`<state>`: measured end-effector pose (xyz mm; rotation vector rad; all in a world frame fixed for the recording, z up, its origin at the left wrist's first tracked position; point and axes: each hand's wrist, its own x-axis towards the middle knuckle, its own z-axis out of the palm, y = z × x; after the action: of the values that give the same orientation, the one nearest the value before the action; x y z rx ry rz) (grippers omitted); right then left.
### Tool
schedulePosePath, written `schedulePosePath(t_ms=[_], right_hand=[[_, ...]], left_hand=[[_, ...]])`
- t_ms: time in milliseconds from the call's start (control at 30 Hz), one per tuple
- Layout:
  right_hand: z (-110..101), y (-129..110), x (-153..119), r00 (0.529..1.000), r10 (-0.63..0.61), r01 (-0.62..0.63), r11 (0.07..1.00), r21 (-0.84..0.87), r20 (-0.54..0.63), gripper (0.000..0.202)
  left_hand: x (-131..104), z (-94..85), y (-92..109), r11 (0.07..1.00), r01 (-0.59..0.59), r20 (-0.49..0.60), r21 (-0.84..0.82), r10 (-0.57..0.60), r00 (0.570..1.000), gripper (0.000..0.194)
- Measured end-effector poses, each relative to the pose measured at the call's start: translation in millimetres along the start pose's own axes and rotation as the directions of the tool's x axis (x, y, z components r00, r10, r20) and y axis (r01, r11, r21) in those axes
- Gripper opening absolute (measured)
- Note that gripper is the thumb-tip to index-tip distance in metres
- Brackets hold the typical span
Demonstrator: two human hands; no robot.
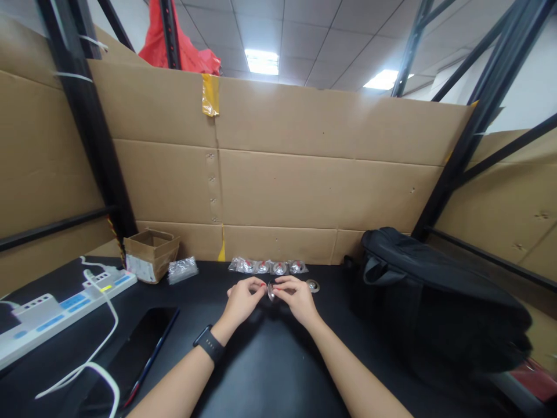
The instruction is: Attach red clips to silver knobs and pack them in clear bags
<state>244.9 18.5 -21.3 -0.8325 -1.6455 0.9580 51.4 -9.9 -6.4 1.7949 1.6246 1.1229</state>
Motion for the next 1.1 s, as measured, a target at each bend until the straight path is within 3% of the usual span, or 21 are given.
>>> schedulePosePath(t_ms=[233,467,733,833,900,967,1033,1100], right_hand=[[11,-1,-3,0.996,0.085,-0.077,0.976,0.204,-0.03,0.03],[13,-16,-8,0.969,0.237,-0.247,0.882,0.401,0.075,0.04],[11,-16,-9,0.948,0.267,-0.316,0.855,0.412,0.174,0.049],[10,-15,-9,0.954,0.242,-0.293,0.876,0.384,0.177,0.05],[7,-15,-8,0.961,0.232,-0.273,0.893,0.358,0.153,0.049],[3,-15,-7,0.966,0.225,-0.257,0.907,0.334,0.131,0.049],[-1,-16,-6,0.968,0.219,-0.247,0.915,0.32,0.123,0.049],[-4,-15,-4,0.971,0.212,-0.238,0.921,0.309,0.114,0.05]], left_hand=[[-5,-0.9,9,0.996,-0.082,0.007,0.036,0.082,0.997,0.021],[-8,-3.5,16,0.98,-0.115,-0.083,0.162,0.13,0.988,0.014],[-9,-2.5,17,0.962,-0.138,-0.004,0.236,0.143,0.99,0.019],[-4,-14.9,15,0.931,-0.211,0.033,0.297,0.211,0.977,0.022],[3,-33.2,7,0.906,-0.199,-0.04,0.374,0.23,0.972,0.024],[12,-57.4,-9,0.886,-0.062,-0.247,0.46,0.195,0.949,0.027],[18,-81.3,-32,0.849,0.117,-0.453,0.515,0.154,0.878,0.032],[21,-98.9,-58,0.803,0.315,-0.632,0.507,0.098,0.769,0.033]])
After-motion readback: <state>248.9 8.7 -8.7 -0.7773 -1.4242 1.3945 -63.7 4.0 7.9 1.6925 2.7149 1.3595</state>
